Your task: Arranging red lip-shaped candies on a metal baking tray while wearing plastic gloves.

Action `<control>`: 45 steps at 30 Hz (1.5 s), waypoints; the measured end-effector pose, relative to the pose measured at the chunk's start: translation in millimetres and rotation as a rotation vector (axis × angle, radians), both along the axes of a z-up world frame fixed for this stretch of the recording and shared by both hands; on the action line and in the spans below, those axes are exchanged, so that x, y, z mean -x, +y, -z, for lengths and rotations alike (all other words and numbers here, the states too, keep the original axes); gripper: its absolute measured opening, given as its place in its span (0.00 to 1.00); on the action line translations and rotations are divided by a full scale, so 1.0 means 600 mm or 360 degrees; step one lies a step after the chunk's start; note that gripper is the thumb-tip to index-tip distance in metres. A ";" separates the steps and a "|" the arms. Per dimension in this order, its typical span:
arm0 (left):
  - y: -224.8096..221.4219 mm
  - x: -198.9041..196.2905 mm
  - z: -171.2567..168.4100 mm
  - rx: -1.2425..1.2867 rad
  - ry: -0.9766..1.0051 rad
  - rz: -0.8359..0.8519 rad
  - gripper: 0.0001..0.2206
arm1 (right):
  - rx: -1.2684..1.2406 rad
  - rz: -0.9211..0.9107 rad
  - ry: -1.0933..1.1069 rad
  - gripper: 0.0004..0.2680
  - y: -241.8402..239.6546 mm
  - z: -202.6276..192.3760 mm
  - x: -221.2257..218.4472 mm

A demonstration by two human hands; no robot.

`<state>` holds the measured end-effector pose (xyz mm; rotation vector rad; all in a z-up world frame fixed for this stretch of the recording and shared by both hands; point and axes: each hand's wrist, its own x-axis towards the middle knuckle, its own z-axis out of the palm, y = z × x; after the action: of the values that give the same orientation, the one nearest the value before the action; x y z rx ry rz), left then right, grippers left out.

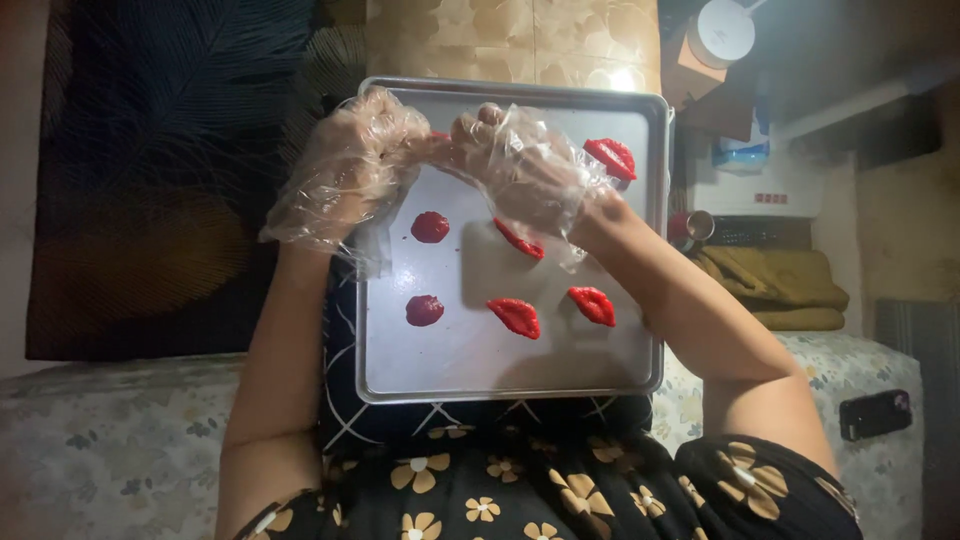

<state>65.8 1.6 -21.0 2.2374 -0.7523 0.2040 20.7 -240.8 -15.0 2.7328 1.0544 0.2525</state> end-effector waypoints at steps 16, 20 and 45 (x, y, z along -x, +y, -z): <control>0.005 -0.010 -0.006 -0.0145 -0.0120 0.0342 0.13 | -0.0247 0.0057 0.0387 0.34 -0.008 -0.048 0.010; -0.001 -0.012 -0.005 -0.0312 0.0231 0.0056 0.30 | -0.0460 0.0162 0.0632 0.37 -0.022 -0.046 0.017; 0.006 -0.043 0.030 -0.0517 -0.0064 0.0306 0.16 | -0.0652 0.0615 0.0608 0.18 0.010 -0.067 0.002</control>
<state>91.8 5.0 -39.2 2.4484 -1.0811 0.0341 19.4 -235.0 25.3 3.3760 0.5631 -0.1385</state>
